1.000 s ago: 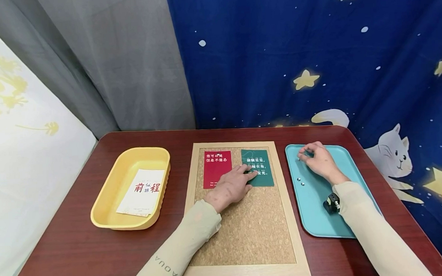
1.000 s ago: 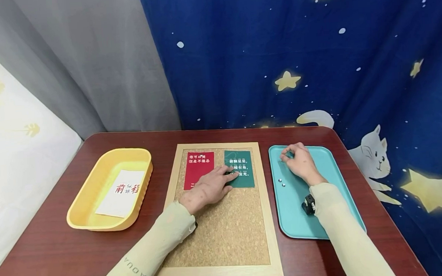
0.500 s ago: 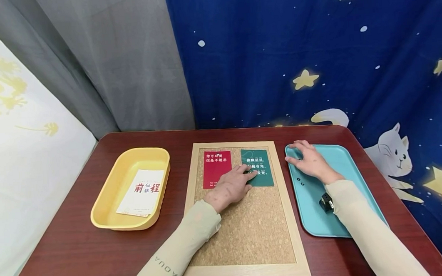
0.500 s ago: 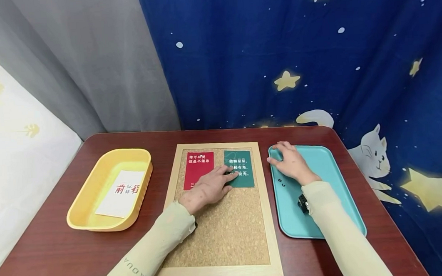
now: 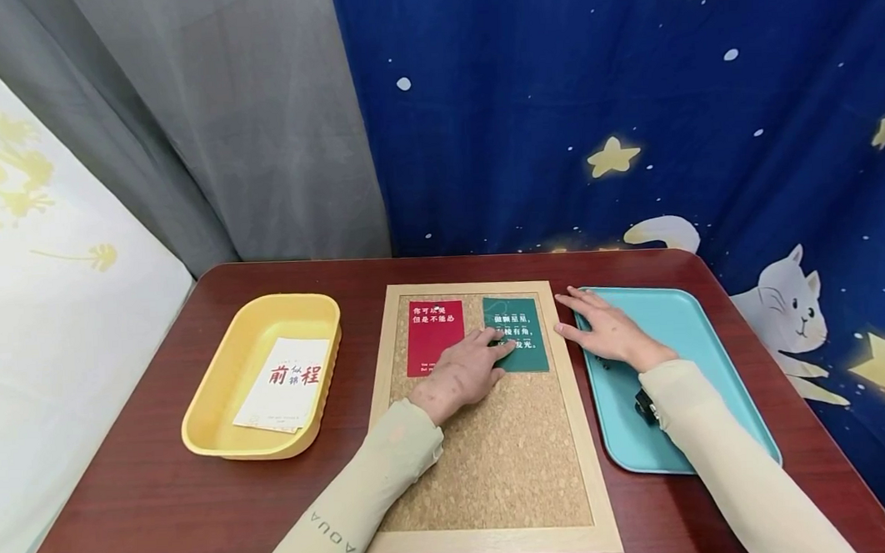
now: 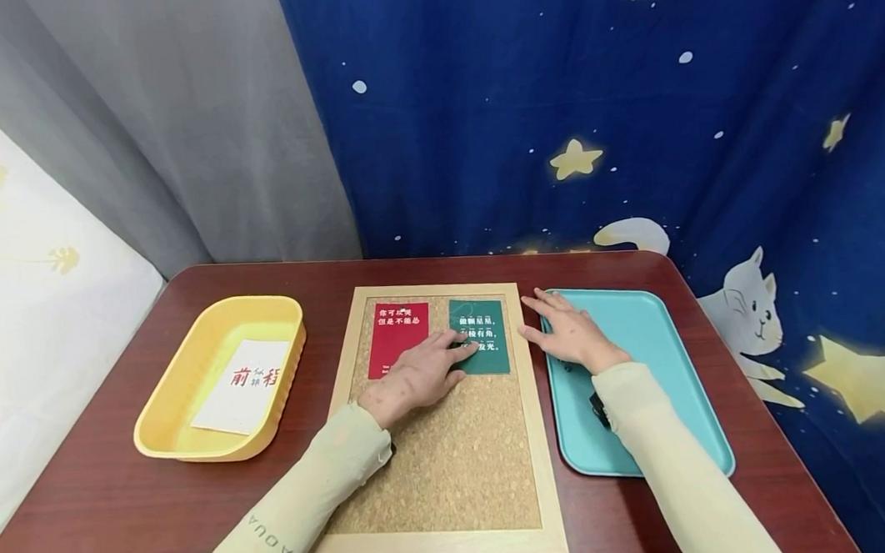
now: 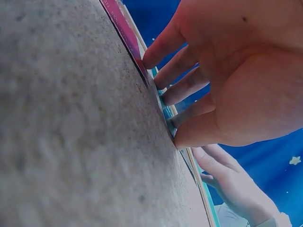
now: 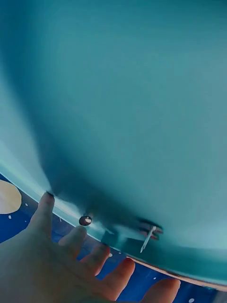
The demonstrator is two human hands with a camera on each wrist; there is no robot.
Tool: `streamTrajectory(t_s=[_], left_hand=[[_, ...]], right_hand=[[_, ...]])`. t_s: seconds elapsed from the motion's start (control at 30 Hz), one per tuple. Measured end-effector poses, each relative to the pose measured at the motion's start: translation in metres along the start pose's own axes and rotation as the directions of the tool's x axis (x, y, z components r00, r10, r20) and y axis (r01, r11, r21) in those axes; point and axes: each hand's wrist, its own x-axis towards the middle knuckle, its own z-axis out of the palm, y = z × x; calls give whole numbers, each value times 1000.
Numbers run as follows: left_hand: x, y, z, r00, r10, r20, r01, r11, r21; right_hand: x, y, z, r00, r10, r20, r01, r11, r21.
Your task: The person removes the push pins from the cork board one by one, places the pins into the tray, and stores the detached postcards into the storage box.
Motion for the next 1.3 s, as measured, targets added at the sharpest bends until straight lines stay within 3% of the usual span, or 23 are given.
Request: streamTrajectory(t_s=[0.67, 1.3], left_hand=[[1, 2, -3, 1000, 6, 1, -6, 1000, 20], [3, 2, -4, 1000, -2, 15, 1, 1000, 9]], right_hand=[[-1, 1, 2, 999, 24, 35, -26, 999, 43], [-2, 0, 3, 998, 26, 57, -27, 999, 19]])
